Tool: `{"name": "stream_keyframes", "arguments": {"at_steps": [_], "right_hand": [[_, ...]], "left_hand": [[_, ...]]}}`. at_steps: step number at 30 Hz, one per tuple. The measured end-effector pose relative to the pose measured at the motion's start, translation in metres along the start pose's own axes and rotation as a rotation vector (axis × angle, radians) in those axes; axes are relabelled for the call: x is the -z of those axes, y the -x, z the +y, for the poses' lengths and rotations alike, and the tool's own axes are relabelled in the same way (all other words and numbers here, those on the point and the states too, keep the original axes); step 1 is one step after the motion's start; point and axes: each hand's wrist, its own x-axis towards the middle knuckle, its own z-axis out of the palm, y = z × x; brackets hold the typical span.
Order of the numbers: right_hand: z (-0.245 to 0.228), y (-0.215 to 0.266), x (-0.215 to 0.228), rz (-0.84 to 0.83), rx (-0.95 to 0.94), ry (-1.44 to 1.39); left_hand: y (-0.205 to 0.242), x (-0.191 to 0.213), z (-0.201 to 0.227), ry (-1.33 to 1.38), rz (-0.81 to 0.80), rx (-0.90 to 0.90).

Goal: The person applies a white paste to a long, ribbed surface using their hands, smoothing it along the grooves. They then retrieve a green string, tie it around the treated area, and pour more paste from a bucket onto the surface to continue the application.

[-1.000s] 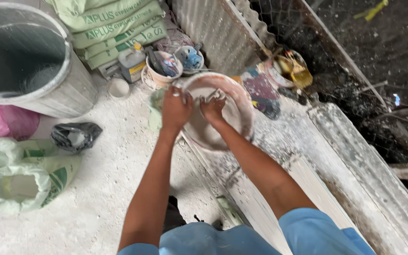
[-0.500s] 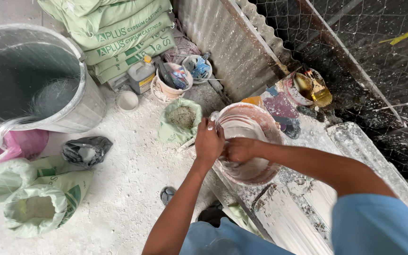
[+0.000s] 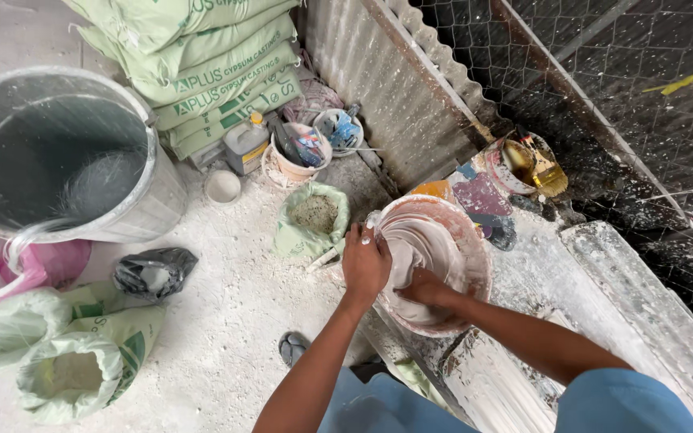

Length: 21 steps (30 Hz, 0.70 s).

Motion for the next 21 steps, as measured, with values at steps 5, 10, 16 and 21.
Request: {"name": "stream_keyframes", "arguments": {"at_steps": [5,10,16,21], "right_hand": [[-0.048,-0.039,0.021,0.069,-0.114,0.144],[-0.072,-0.03,0.007,0.173,0.245,0.256],[-0.015,-0.027,0.027,-0.068,0.105,0.295],[-0.025,-0.08,0.035,-0.034,0.253,0.641]], "left_hand": [[0.001,0.0,-0.001,0.047,-0.034,0.013],[-0.002,-0.004,-0.007,-0.007,-0.004,-0.019],[0.001,-0.007,-0.005,-0.015,0.02,-0.029],[0.0,-0.003,0.003,-0.003,0.027,-0.009]]}}
